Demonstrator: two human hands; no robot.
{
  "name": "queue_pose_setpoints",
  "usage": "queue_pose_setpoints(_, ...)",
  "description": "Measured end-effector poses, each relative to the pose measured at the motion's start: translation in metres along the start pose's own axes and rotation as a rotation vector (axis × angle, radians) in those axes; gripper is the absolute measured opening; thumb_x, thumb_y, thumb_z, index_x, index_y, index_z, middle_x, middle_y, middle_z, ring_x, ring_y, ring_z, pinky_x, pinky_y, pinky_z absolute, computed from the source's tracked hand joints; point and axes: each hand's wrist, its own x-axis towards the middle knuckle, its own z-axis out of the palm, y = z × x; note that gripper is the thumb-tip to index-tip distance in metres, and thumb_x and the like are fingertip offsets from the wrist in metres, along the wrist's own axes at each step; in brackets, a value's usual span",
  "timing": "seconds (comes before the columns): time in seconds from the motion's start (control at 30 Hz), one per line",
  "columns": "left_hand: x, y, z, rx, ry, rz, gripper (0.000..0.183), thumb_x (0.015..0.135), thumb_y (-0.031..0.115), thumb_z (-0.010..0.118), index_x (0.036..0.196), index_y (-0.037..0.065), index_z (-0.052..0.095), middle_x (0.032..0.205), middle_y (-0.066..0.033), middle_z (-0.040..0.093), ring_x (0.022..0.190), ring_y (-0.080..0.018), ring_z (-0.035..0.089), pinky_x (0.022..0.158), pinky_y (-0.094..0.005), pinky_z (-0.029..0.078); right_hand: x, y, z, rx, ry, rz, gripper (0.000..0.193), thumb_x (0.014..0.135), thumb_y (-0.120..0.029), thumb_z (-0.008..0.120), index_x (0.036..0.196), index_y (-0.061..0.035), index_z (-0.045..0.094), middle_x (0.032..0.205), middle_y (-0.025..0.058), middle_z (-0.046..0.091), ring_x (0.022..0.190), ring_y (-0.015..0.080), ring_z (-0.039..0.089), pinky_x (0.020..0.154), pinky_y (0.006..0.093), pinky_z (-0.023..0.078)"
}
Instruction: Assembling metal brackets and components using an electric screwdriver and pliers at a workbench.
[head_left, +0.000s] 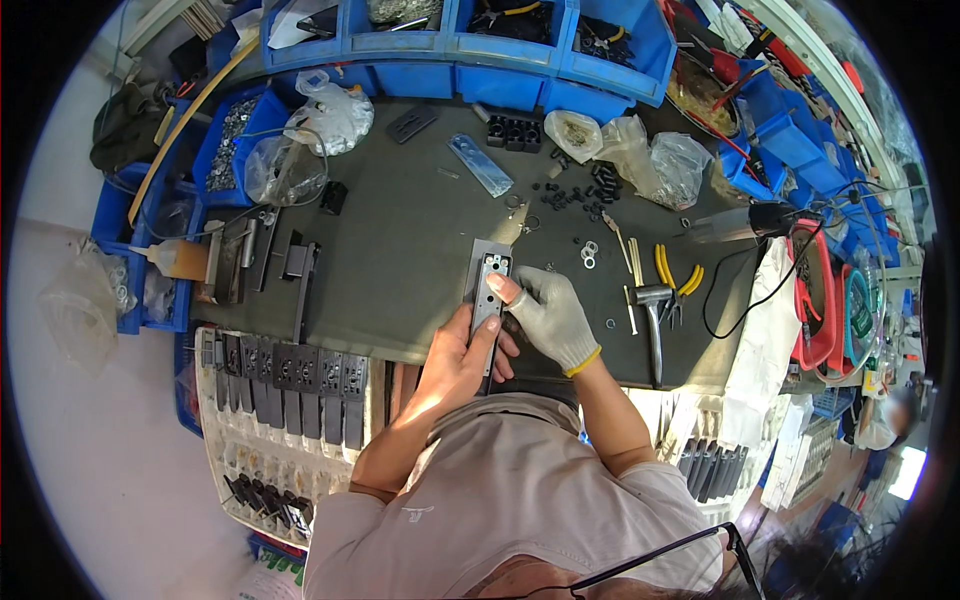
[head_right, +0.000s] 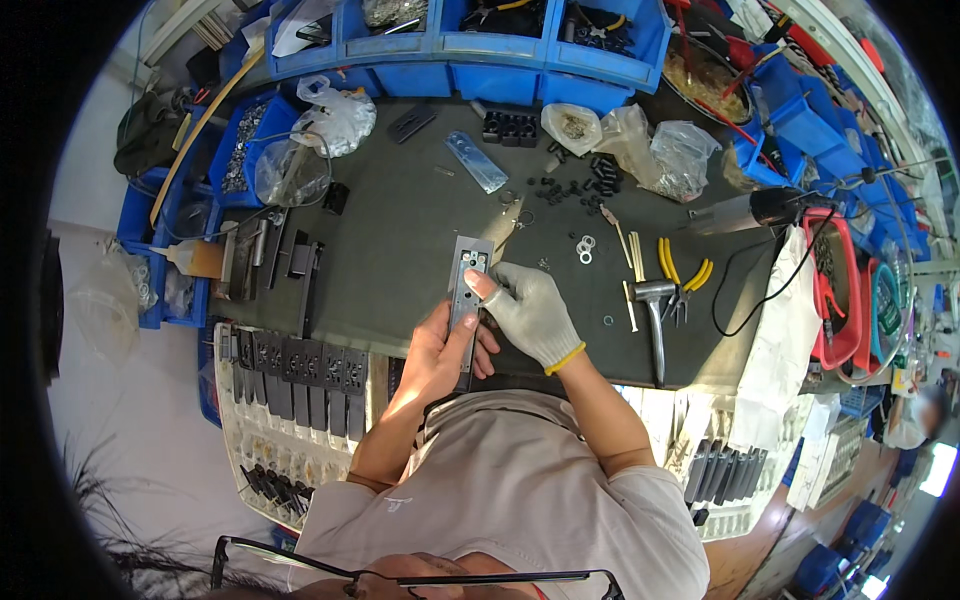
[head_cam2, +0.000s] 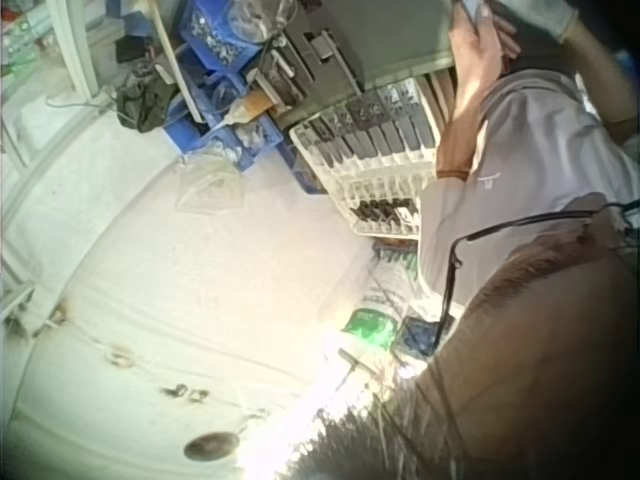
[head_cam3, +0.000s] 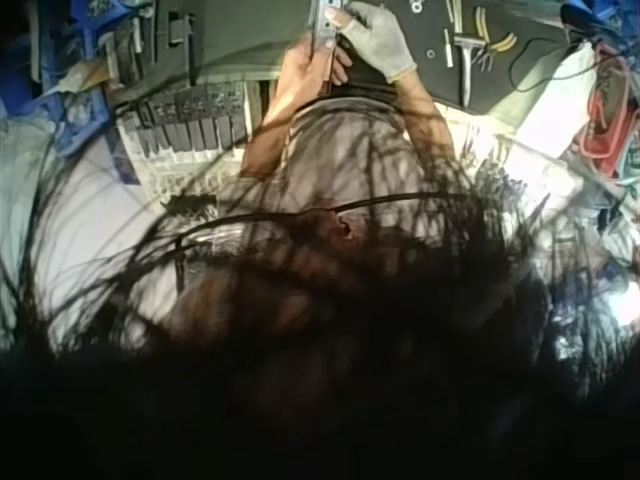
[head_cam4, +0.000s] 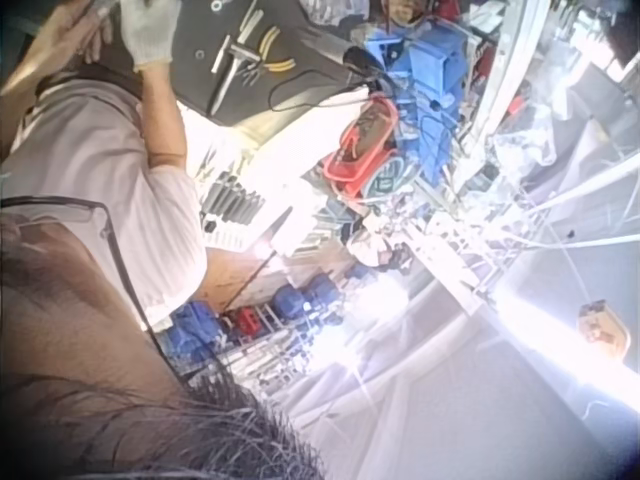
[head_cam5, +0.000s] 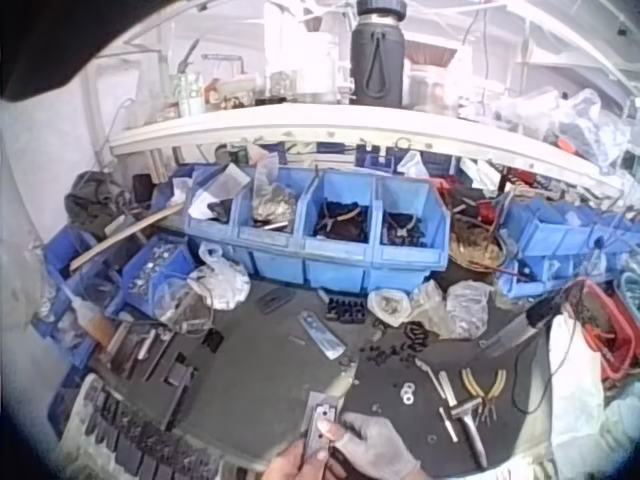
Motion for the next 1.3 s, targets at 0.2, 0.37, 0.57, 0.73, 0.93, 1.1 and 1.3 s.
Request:
queue_pose_setpoints(0.2,-0.003,-0.002,0.001,-0.077,0.012,-0.013,0.024,0.108,0.020,0.046,0.108,-0.003,0.053,0.079,-0.0109,0.063,0.057,-0.0145,0.061,0.051,-0.0278,0.050,0.001,0.009,-0.003,0.109,-0.080,0.114,0.056,0.103,-0.049,0.053,0.079,-0.0003,0.065,0.063,0.0020,0.058,0.056,0.0080,0.051,0.052,0.0267,0.042)
queue_pose_setpoints(0.37,-0.002,-0.011,0.002,-0.078,0.036,-0.010,0.023,0.107,0.021,0.049,0.109,-0.001,0.053,0.078,-0.0096,0.063,0.056,-0.0130,0.059,0.050,-0.0268,0.048,-0.001,0.013,-0.002,0.058,-0.058,0.086,0.055,0.102,-0.049,0.054,0.080,-0.0001,0.064,0.062,0.0039,0.058,0.058,0.0098,0.052,0.054,0.0283,0.043)
queue_pose_setpoints(0.57,-0.002,-0.023,0.009,-0.063,0.037,0.016,0.023,0.107,0.025,0.049,0.104,0.002,0.051,0.077,-0.0052,0.061,0.057,-0.0104,0.057,0.051,-0.0257,0.047,-0.005,0.020,0.004,-0.030,0.275,-0.259,0.030,0.096,-0.027,0.068,0.094,0.0024,0.061,0.075,0.0128,0.063,0.067,0.0164,0.064,0.062,0.0324,0.050)
queue_pose_setpoints(0.73,-0.008,-0.029,0.012,-0.295,-0.095,-0.118,0.026,0.108,0.023,0.047,0.118,-0.001,0.052,0.080,-0.0044,0.056,0.062,-0.0111,0.056,0.053,-0.0284,0.050,-0.020,0.013,-0.006,-0.039,0.158,-0.099,0.027,0.095,-0.022,0.069,0.102,0.0035,0.062,0.087,0.0096,0.066,0.075,0.0156,0.063,0.069,0.0311,0.052)
queue_pose_setpoints(0.93,-0.017,-0.044,0.017,-0.270,0.123,0.141,0.028,0.108,0.020,0.047,0.122,-0.004,0.050,0.083,-0.0063,0.056,0.061,-0.0132,0.056,0.056,-0.0293,0.053,-0.066,0.035,-0.040,-0.208,0.700,-0.507,0.010,0.093,-0.009,0.071,0.099,-0.0030,0.067,0.093,0.0069,0.069,0.079,0.0147,0.065,0.069,0.0308,0.053)
queue_pose_setpoints(1.1,-0.002,-0.034,-0.007,-0.149,0.213,0.115,0.027,0.107,0.020,0.049,0.120,-0.003,0.052,0.081,-0.0026,0.053,0.060,-0.0080,0.048,0.050,-0.0248,0.042,-0.105,0.051,-0.139,-0.177,1.334,-0.566,0.031,0.094,-0.007,0.068,0.122,-0.0020,0.056,0.108,0.0062,0.060,0.093,0.0133,0.057,0.081,0.0273,0.049)
queue_pose_setpoints(1.3,0.034,-0.042,-0.010,0.025,0.095,0.017,0.019,0.104,0.017,0.053,0.115,0.001,0.055,0.079,0.0018,0.047,0.060,-0.0042,0.039,0.052,-0.0219,0.033,-0.034,0.042,-0.183,-0.125,1.071,-0.347,0.060,0.086,-0.024,0.079,0.135,-0.0001,0.053,0.117,0.0074,0.062,0.101,0.0160,0.060,0.091,0.0304,0.048)
